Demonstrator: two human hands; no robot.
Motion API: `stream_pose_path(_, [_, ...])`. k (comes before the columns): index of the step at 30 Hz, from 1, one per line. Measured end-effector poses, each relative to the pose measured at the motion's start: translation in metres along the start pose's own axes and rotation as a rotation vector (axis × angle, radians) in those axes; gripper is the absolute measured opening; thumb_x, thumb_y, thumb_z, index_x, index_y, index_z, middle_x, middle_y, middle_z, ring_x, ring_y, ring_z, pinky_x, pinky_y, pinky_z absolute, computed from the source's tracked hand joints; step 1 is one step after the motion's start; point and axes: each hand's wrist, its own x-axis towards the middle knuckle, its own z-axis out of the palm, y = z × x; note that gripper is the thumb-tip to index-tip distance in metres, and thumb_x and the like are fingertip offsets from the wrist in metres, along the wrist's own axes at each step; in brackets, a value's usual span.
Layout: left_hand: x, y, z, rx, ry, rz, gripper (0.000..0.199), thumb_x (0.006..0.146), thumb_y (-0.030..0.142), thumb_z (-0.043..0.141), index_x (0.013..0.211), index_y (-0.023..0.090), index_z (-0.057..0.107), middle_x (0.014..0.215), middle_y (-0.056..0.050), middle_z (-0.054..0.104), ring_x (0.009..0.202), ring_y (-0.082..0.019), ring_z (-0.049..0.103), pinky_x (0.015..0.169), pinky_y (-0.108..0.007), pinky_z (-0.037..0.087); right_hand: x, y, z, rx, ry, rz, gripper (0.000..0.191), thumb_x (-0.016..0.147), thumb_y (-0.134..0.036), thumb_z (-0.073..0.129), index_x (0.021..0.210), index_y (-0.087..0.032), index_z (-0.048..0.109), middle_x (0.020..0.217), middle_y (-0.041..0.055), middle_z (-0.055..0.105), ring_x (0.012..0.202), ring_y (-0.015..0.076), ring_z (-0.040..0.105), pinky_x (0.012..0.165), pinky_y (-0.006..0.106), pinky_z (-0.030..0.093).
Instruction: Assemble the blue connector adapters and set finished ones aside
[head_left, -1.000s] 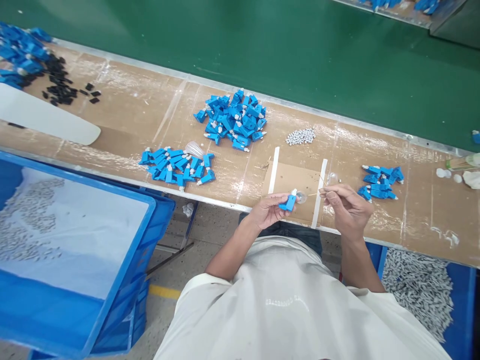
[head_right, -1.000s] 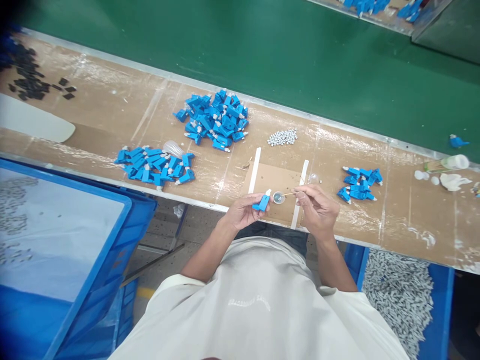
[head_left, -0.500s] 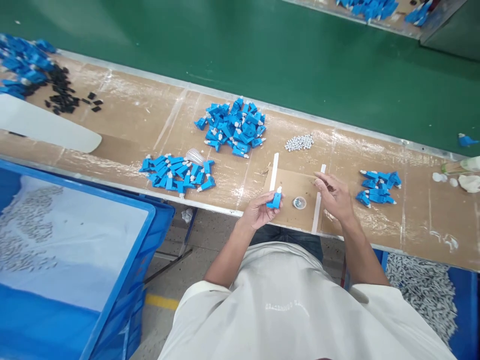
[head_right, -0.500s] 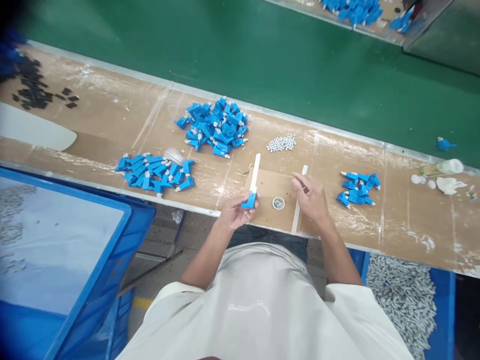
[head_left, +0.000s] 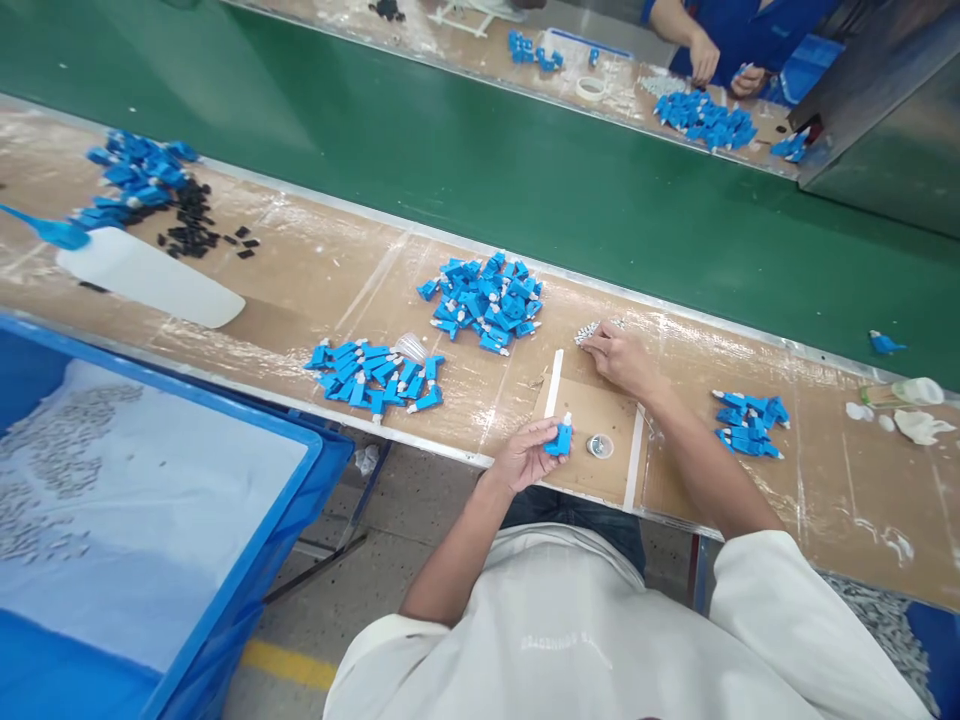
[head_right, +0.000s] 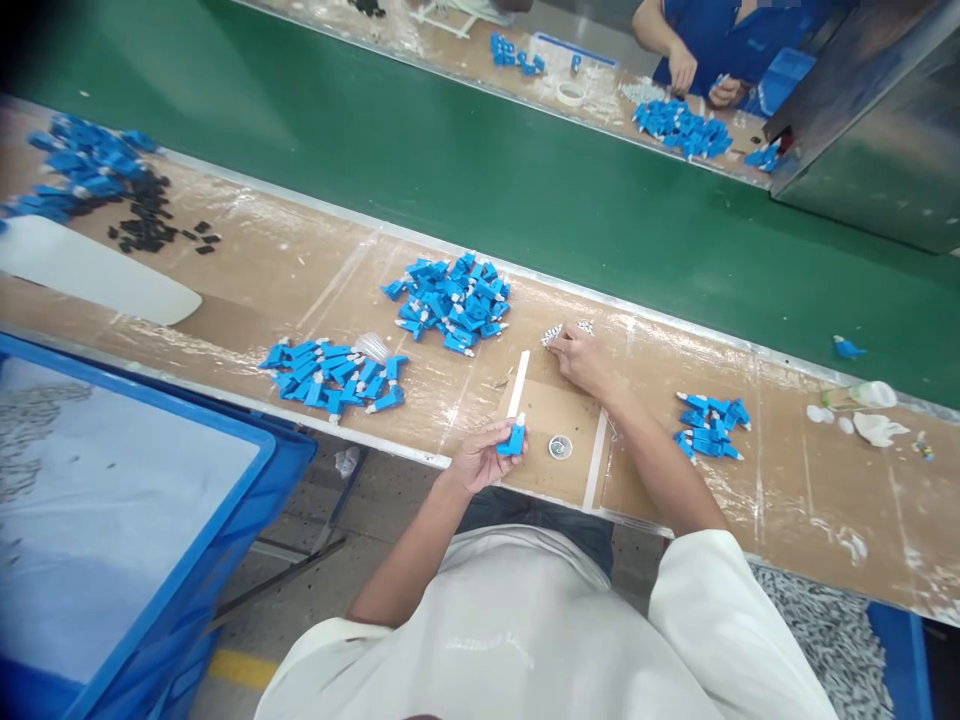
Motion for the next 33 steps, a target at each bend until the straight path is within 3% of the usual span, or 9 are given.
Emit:
stream_pose_path(5, [0.002, -0.001, -0.005, 0.010, -0.014, -0.026, 0.024, 0.070, 0.015, 0.084, 0.087, 0.011, 0.068, 0.083, -0.008, 0.071, 0.067, -0.014, 0.068, 0.057, -0.022, 0.053, 0.009, -0.008, -0.017, -0.193, -0.189, -0.062, 0.036, 0.098, -0.014, 0.042, 0.100, -0.015, 0.077, 0.103, 0.0136, 0.070, 0.079, 0.0212, 0.058, 0.063, 0.032, 0.035])
stream_pose_path(9, [0.003, -0.001, -0.006, 0.021, -0.021, -0.027, 0.026, 0.068, 0.016, 0.085, 0.088, 0.011, 0.068, 0.084, -0.008, 0.072, 0.067, -0.014, 0.068, 0.056, -0.022, 0.052, 0.019, -0.021, -0.028, -0.316, -0.365, -0.151, 0.029, 0.092, -0.011, 0.047, 0.101, -0.011, 0.075, 0.110, 0.0200, 0.072, 0.083, 0.0249, 0.063, 0.065, 0.034, 0.037])
stream_pose_path(13, [0.002, -0.002, -0.003, 0.031, 0.003, -0.015, 0.026, 0.070, 0.016, 0.084, 0.090, 0.011, 0.069, 0.082, -0.007, 0.072, 0.065, -0.013, 0.067, 0.055, -0.022, 0.052, 0.019, -0.025, -0.030, -0.250, -0.361, -0.170, 0.024, 0.090, -0.013, 0.052, 0.096, -0.007, 0.074, 0.103, 0.0234, 0.073, 0.083, 0.0267, 0.068, 0.069, 0.035, 0.043])
stream_pose_path(15, [0.002, -0.002, -0.001, 0.024, 0.015, 0.001, 0.026, 0.070, 0.016, 0.084, 0.089, 0.010, 0.068, 0.081, -0.007, 0.071, 0.064, -0.013, 0.067, 0.054, -0.022, 0.051, 0.011, -0.023, -0.030, -0.040, -0.248, -0.102, 0.021, 0.088, -0.017, 0.054, 0.087, -0.010, 0.074, 0.094, 0.0188, 0.075, 0.078, 0.0244, 0.068, 0.069, 0.034, 0.046])
stream_pose_path(18, [0.002, -0.002, 0.003, 0.014, 0.030, 0.062, 0.024, 0.069, 0.015, 0.083, 0.087, 0.011, 0.067, 0.081, -0.007, 0.070, 0.067, -0.014, 0.068, 0.054, -0.022, 0.051, -0.012, -0.026, -0.030, 0.567, -0.059, 0.091, 0.021, 0.087, -0.032, 0.062, 0.080, -0.016, 0.072, 0.076, 0.0083, 0.074, 0.068, 0.0198, 0.067, 0.064, 0.032, 0.052])
stream_pose_path(22, [-0.001, 0.002, 0.013, 0.043, 0.046, 0.132, 0.026, 0.069, 0.018, 0.083, 0.089, 0.013, 0.067, 0.087, -0.008, 0.073, 0.070, -0.015, 0.068, 0.057, -0.024, 0.051, -0.051, -0.045, -0.037, 1.264, 0.047, 0.322, 0.033, 0.072, -0.050, 0.083, 0.077, -0.019, 0.072, 0.069, 0.0039, 0.075, 0.057, 0.0155, 0.067, 0.052, 0.027, 0.054])
stream_pose_path(26, [-0.006, 0.006, 0.029, 0.134, -0.005, 0.184, 0.033, 0.066, 0.026, 0.087, 0.089, 0.013, 0.067, 0.088, -0.007, 0.073, 0.071, -0.015, 0.068, 0.057, -0.023, 0.049, -0.078, -0.072, -0.046, 1.522, 0.074, 0.441, 0.038, 0.063, -0.049, 0.092, 0.073, -0.018, 0.073, 0.068, 0.0036, 0.075, 0.052, 0.0126, 0.066, 0.045, 0.022, 0.052])
stream_pose_path(33, [-0.013, 0.004, 0.046, 0.222, -0.025, 0.258, 0.052, 0.057, 0.044, 0.095, 0.089, 0.013, 0.068, 0.069, 0.000, 0.065, 0.055, -0.009, 0.059, 0.051, -0.020, 0.046, -0.092, -0.099, -0.054, 1.660, 0.120, 0.493, 0.035, 0.061, -0.045, 0.095, 0.070, -0.018, 0.075, 0.061, 0.0012, 0.072, 0.046, 0.0080, 0.061, 0.040, 0.015, 0.046])
